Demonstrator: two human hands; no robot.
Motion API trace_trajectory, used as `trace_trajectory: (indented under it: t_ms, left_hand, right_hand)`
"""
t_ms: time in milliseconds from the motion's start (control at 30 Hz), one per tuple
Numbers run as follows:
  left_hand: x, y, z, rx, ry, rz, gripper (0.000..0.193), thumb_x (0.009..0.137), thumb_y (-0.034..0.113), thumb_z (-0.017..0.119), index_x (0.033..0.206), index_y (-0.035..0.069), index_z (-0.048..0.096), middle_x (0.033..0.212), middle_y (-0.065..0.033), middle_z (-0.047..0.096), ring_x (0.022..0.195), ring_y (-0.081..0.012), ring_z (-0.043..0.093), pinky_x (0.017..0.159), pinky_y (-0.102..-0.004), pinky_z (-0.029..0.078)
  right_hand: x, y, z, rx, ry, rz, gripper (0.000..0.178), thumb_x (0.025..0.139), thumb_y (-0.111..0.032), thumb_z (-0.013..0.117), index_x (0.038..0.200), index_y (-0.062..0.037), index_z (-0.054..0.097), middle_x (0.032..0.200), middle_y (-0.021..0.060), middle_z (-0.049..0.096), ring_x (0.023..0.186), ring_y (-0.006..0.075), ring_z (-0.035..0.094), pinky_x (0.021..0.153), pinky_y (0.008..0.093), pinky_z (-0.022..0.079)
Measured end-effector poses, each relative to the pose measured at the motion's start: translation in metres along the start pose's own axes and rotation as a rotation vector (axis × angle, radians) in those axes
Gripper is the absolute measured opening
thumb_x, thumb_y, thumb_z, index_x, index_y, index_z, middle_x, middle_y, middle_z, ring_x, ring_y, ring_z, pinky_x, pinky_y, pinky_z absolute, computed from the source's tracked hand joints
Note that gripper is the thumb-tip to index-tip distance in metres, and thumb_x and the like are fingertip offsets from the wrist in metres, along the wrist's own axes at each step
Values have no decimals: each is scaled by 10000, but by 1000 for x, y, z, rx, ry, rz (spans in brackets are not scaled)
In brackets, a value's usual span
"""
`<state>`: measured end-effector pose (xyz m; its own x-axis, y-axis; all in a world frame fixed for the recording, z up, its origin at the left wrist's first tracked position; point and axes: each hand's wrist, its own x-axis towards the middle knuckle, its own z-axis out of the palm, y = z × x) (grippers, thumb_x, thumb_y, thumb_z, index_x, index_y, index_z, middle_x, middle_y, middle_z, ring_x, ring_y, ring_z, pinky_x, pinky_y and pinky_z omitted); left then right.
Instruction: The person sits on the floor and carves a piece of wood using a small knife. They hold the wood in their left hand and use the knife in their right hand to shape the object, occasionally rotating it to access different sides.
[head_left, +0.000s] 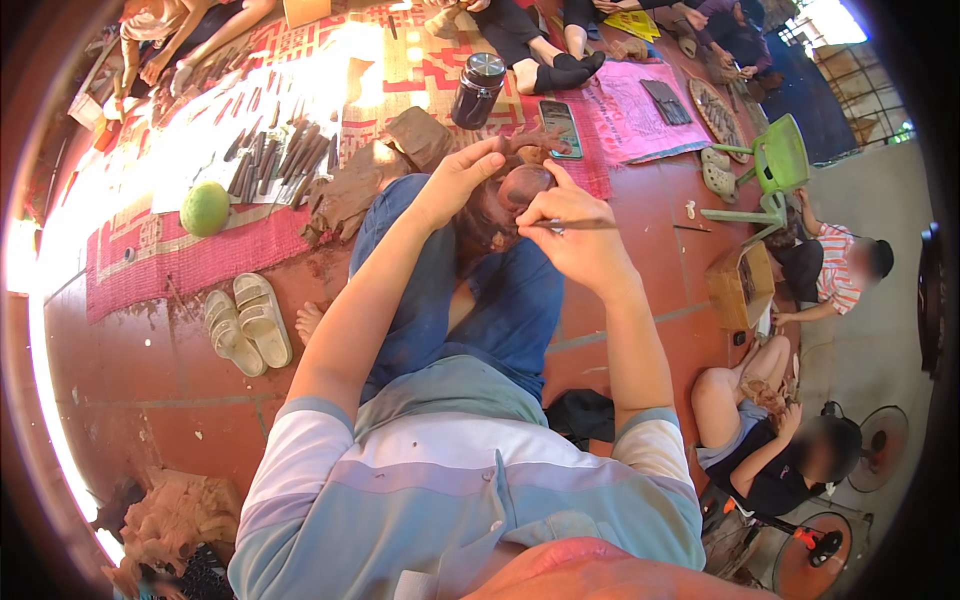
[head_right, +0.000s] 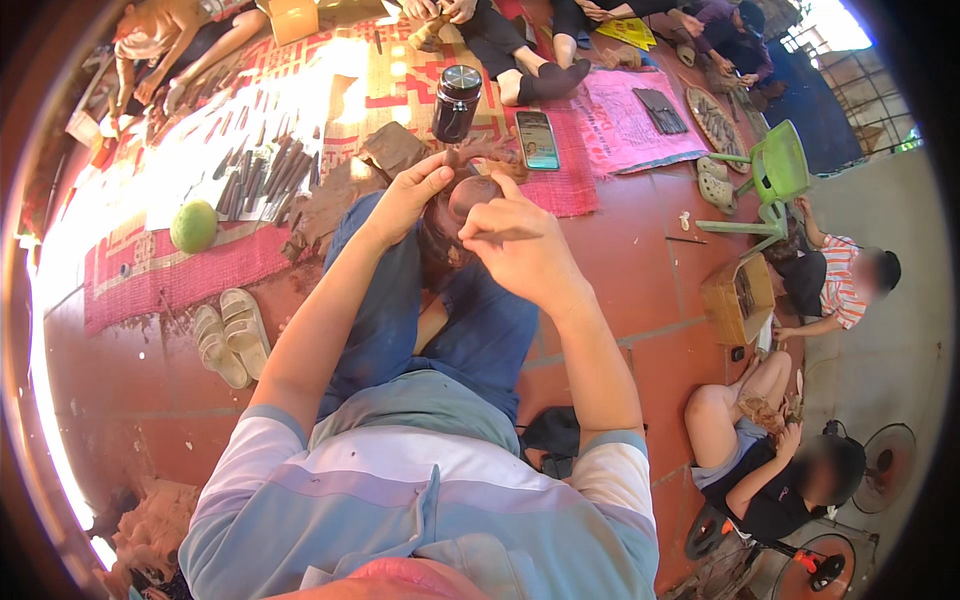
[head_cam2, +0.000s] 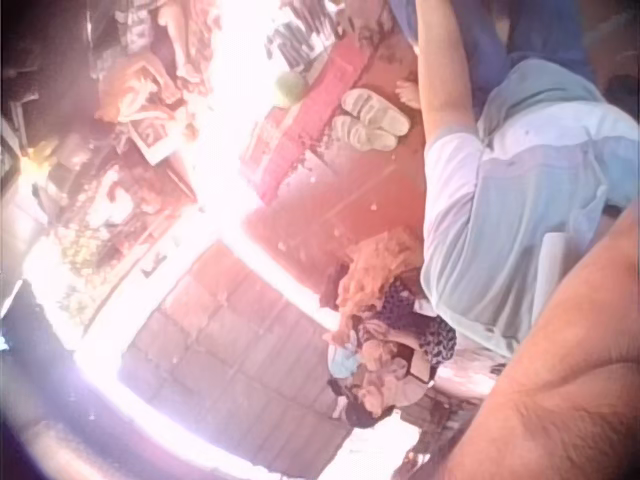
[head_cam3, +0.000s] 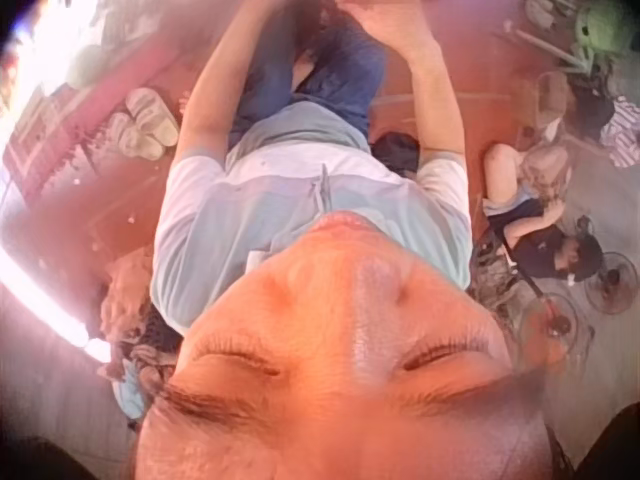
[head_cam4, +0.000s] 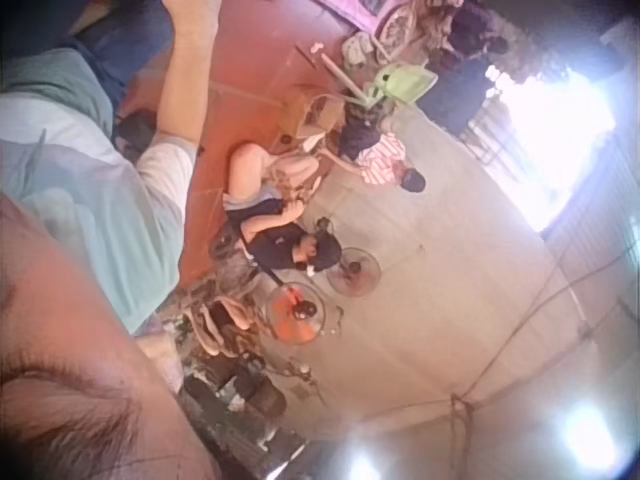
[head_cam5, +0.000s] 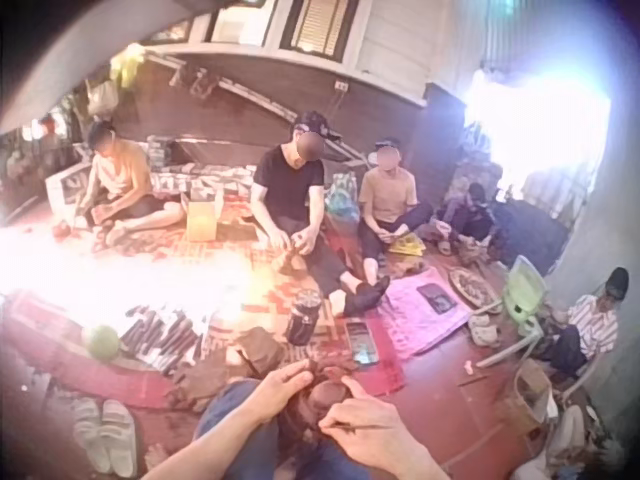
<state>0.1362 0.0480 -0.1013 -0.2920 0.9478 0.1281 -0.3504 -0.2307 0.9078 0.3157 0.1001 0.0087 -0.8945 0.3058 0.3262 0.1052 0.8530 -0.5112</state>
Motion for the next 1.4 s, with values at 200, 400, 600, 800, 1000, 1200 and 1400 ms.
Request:
trace_trajectory:
  t_ms: [200, 400, 600, 800, 1000, 1200, 1400]
  left_hand:
    - [2, -2, 4, -43, -29, -4, 459, 944, 246, 543, 1316, -12, 463, 1254, -68, 543, 1149, -138, 491, 983, -281, 387]
    - [-2, -3, 4, -65, -27, 6, 457, 943, 267, 544, 1309, 1, 478, 1251, -58, 548, 1149, -131, 493, 983, -271, 386]
    - [-8, 10, 10, 41, -12, -15, 476, 945, 265, 540, 1319, -18, 459, 1266, -73, 535, 1172, -138, 474, 1002, -276, 366]
    - [6, -23, 0, -6, 7, 64, 453, 948, 227, 534, 1317, -23, 457, 1276, -75, 529, 1165, -144, 486, 999, -285, 373]
    - [-1, -12, 4, -87, 7, 16, 448, 944, 240, 547, 1307, -13, 479, 1252, -58, 547, 1139, -124, 485, 974, -263, 377]
    - [-2, -9, 6, -82, 33, 5, 440, 948, 239, 540, 1304, -13, 479, 1208, -56, 572, 1095, -125, 515, 942, -257, 399]
    - [-6, -7, 7, -75, 59, -20, 453, 948, 251, 541, 1309, -13, 474, 1210, -72, 569, 1095, -129, 517, 935, -257, 406]
  right_hand:
    - [5, -11, -1, -62, 30, 37, 151, 693, 18, 691, 758, -70, 586, 763, 92, 624, 1005, 329, 605, 871, 394, 488]
    - [12, -12, 6, -41, 78, 13, 121, 688, 7, 689, 749, -42, 596, 710, 91, 603, 799, 298, 602, 977, 425, 440]
    - [7, -23, 5, -198, -44, 39, 141, 703, -45, 688, 757, -92, 566, 792, 78, 618, 1048, 325, 581, 824, 390, 499]
    - [10, -21, 10, -239, -3, 35, 131, 703, -82, 675, 778, -116, 573, 988, 104, 611, 1041, 336, 574, 781, 407, 500]
    - [16, -25, 10, -141, -8, 172, 112, 703, -115, 675, 794, -137, 613, 1042, 175, 597, 1030, 397, 566, 865, 443, 484]
    - [22, -17, 15, -137, 22, 228, 110, 696, -112, 685, 785, -132, 622, 966, 127, 613, 974, 390, 572, 805, 448, 496]
    - [28, -34, 7, -289, -67, 198, 228, 723, -158, 689, 949, -139, 672, 969, 129, 620, 993, 360, 564, 792, 431, 495]
